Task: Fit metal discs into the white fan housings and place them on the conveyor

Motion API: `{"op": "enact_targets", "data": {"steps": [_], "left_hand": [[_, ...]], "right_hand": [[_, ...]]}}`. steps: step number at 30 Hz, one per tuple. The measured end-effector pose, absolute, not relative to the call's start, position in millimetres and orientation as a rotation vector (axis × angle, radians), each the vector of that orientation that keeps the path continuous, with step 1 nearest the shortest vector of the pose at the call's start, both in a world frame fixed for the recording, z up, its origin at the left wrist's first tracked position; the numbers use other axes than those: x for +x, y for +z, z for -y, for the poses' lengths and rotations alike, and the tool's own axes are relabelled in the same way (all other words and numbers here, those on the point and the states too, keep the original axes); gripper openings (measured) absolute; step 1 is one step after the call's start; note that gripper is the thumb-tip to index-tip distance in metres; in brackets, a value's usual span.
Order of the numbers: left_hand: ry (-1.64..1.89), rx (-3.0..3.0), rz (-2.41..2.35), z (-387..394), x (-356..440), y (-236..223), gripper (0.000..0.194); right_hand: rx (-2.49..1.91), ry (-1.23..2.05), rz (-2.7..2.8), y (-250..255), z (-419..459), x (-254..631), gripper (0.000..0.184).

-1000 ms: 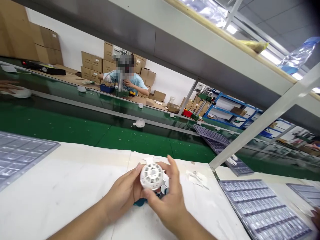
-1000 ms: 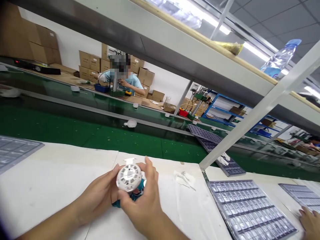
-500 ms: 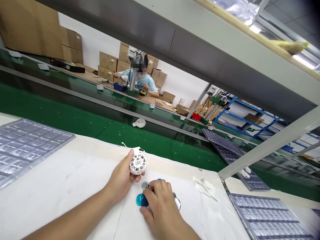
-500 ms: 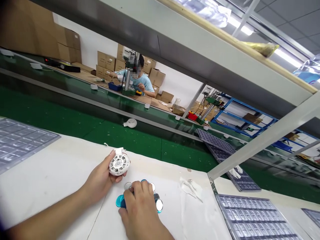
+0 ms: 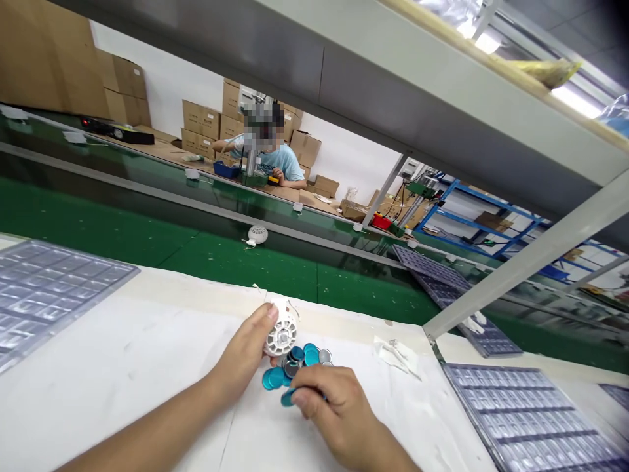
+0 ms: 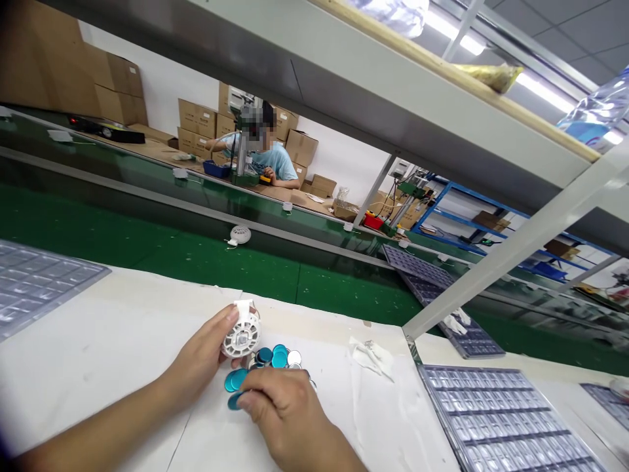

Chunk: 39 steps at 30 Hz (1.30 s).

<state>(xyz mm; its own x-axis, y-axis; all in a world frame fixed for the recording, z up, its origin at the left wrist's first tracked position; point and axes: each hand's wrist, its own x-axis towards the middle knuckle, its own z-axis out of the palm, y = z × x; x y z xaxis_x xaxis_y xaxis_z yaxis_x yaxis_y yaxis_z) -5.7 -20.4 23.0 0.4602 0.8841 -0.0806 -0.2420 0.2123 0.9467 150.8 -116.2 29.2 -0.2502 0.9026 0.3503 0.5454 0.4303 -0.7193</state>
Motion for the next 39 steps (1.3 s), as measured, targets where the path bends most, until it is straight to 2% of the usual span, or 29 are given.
{"op": "enact_targets", "data": {"steps": [4, 15, 27, 32, 37, 39], "left_hand": [[0.846, 1.148, -0.753, 28.7, -2.5, 28.1, 0.033], [0.722, 1.248, -0.735, 39.6, 2.3, 29.1, 0.040], [0.708, 1.266, -0.769, 44.6, 1.2, 36.4, 0.037], [0.691, 1.252, -0.667, 45.7, -2.3, 40.4, 0.038], [0.639, 1.149, -0.485, 47.0, -4.3, 33.0, 0.049], [0.653, 1.126, -0.476, 53.1, -4.1, 32.7, 0.052]], "right_hand": [[-1.245, 0.637, 1.726, 28.0, 119.7, 153.6, 0.009], [-1.285, 0.394, 1.776, 20.5, 114.0, 148.7, 0.009], [-1.402, 0.626, 1.583, 23.6, 112.4, 145.9, 0.006], [-1.437, 0.798, 1.185, 18.0, 104.6, 147.5, 0.030], [-1.070, 1.133, 1.080, 14.7, 103.8, 137.2, 0.048], [-0.986, 1.228, 1.061, 15.3, 107.6, 131.4, 0.061]]}}
